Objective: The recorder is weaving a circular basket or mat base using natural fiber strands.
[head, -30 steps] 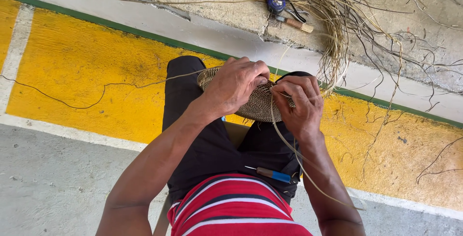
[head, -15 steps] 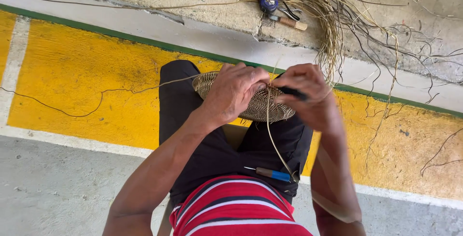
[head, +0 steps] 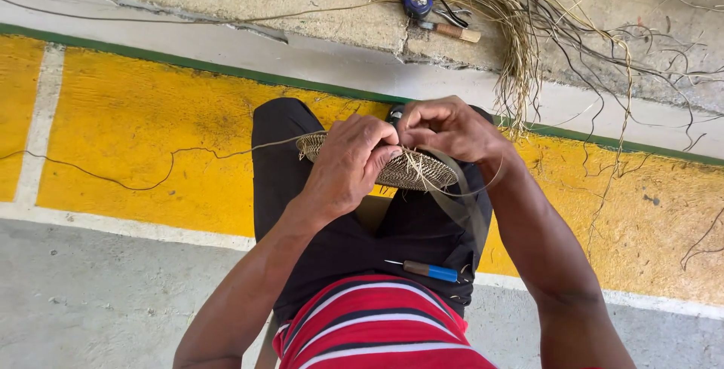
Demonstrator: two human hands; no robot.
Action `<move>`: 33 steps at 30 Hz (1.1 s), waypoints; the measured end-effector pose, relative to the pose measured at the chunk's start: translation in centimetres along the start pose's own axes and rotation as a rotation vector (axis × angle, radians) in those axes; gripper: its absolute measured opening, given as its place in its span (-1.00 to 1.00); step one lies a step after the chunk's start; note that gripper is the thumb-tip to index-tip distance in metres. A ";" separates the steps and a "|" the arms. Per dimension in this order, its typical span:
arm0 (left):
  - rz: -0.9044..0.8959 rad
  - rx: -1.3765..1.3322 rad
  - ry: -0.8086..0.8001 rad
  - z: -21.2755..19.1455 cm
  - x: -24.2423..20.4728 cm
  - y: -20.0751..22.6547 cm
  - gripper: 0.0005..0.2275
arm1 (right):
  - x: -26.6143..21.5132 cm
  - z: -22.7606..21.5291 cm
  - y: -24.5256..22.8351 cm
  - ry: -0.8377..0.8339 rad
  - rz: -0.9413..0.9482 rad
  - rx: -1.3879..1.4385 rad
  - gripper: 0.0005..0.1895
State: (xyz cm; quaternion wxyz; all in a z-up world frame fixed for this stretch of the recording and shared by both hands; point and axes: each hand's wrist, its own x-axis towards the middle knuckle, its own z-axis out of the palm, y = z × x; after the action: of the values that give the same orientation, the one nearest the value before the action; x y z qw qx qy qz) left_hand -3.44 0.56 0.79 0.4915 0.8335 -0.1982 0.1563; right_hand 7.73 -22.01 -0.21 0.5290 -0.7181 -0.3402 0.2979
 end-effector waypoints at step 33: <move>0.051 0.173 -0.145 -0.4 2.0 0.2 -0.73 | -4.3 1.9 -2.6 0.489 -0.345 -0.367 -0.83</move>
State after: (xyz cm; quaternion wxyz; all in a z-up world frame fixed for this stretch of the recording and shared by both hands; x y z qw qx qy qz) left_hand -1.82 0.45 2.08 0.3981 0.8766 -0.2401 0.1244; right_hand 3.21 -23.83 2.08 0.4997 -0.7832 -0.3676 -0.0429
